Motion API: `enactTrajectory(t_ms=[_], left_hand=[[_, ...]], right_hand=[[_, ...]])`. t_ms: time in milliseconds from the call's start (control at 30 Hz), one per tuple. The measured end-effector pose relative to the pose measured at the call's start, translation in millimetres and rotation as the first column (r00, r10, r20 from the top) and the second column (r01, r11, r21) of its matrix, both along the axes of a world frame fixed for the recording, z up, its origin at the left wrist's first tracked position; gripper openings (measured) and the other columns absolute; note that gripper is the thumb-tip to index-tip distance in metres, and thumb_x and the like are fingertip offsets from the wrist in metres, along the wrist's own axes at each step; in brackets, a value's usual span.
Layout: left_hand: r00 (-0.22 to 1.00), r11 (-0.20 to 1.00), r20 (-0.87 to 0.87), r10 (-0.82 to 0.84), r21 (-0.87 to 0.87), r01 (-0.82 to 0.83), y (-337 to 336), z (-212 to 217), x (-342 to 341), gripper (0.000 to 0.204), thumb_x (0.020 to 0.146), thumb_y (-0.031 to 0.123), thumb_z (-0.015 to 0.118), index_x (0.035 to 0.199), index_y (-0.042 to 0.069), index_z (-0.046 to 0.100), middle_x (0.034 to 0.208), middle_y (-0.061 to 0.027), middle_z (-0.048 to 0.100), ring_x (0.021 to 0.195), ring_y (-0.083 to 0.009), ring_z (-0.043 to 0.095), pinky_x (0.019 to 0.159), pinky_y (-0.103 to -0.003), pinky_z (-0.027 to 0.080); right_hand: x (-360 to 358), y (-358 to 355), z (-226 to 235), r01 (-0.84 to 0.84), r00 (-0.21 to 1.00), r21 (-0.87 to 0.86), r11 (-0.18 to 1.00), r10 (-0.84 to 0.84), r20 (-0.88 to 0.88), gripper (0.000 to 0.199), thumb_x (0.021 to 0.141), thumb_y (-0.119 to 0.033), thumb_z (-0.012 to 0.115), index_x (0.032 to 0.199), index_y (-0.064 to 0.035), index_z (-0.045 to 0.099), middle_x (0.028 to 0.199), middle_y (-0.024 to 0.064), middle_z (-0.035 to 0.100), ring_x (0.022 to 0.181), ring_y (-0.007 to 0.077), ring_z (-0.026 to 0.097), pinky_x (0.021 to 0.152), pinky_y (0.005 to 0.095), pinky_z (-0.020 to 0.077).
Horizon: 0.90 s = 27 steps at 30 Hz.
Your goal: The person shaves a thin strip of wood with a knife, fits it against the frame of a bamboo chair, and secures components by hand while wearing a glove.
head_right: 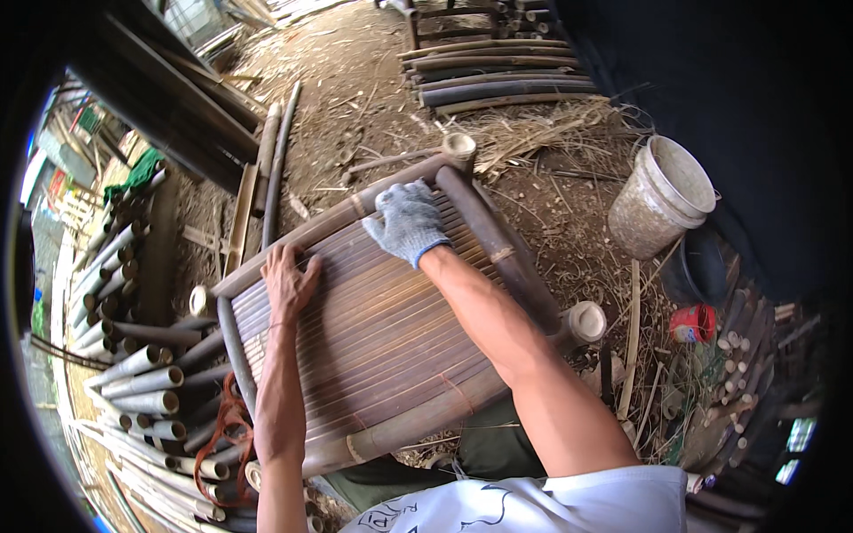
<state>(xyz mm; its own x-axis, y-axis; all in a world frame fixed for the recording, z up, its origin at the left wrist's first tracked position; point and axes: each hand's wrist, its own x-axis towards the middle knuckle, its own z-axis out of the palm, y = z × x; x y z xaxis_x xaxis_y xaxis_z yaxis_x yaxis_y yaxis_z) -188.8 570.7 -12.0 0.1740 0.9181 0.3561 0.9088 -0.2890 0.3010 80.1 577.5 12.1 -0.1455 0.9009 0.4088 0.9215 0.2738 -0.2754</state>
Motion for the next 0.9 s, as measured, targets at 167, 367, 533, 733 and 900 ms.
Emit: enactTrajectory(t_ms=[167, 367, 533, 733, 900], left_hand=[[0.999, 0.997, 0.039, 0.007, 0.075, -0.01, 2, -16, -2, 0.03, 0.091, 0.038, 0.07, 0.101, 0.009, 0.066, 0.105, -0.0106, 0.06, 0.109, -0.0315, 0.054, 0.096, -0.044, 0.039], [0.999, 0.999, 0.033, -0.003, 0.039, 0.002, -4, -10, -15, 0.03, 0.091, 0.036, 0.071, 0.106, 0.01, 0.067, 0.111, -0.0103, 0.061, 0.113, -0.0317, 0.053, 0.1, -0.045, 0.039], [0.993, 0.99, -0.051, -0.111, 0.087, 0.115, -7, -3, 37, 0.048, 0.09, 0.038, 0.071, 0.128, 0.01, 0.063, 0.128, -0.0136, 0.059, 0.123, -0.0338, 0.05, 0.105, -0.047, 0.038], [0.98, 0.993, 0.158, -0.118, 0.033, 0.115, 19, -17, 3, 0.032, 0.093, 0.029, 0.058, 0.114, 0.011, 0.074, 0.104, -0.0128, 0.07, 0.103, -0.0334, 0.063, 0.092, -0.045, 0.049], [0.998, 0.997, 0.056, 0.003, -0.076, 0.001, 4, 5, -73, 0.043, 0.091, 0.043, 0.058, 0.119, 0.013, 0.073, 0.109, -0.0142, 0.07, 0.107, -0.0319, 0.063, 0.093, -0.045, 0.05]], right_hand=[[8, 5, -10, 0.204, 0.979, 0.038, 0.978, -0.203, -0.025, 0.034, 0.088, -0.04, 0.065, 0.083, -0.0062, 0.067, 0.089, 0.0164, 0.066, 0.091, 0.0342, 0.063, 0.084, 0.049, 0.0517], [18, 15, -22, 0.126, 0.99, 0.009, 0.992, -0.127, 0.061, 0.037, 0.091, -0.042, 0.063, 0.093, -0.0053, 0.07, 0.094, 0.0171, 0.068, 0.092, 0.034, 0.066, 0.081, 0.0482, 0.0524], [49, 17, -10, 0.164, 0.979, -0.095, 0.982, -0.149, 0.142, 0.048, 0.093, -0.048, 0.059, 0.11, -0.0052, 0.073, 0.108, 0.0181, 0.071, 0.102, 0.0312, 0.068, 0.088, 0.0461, 0.0533], [104, -77, 78, -0.274, 0.942, -0.107, 0.956, 0.244, -0.232, 0.046, 0.089, -0.048, 0.065, 0.104, -0.0049, 0.073, 0.09, 0.0181, 0.07, 0.093, 0.0332, 0.067, 0.089, 0.0401, 0.0525], [338, -344, 86, 0.373, 0.924, 0.26, 0.891, -0.332, -0.189, 0.044, 0.096, -0.04, 0.059, 0.116, -0.0005, 0.065, 0.102, 0.0223, 0.07, 0.099, 0.033, 0.069, 0.091, 0.0425, 0.0524]])
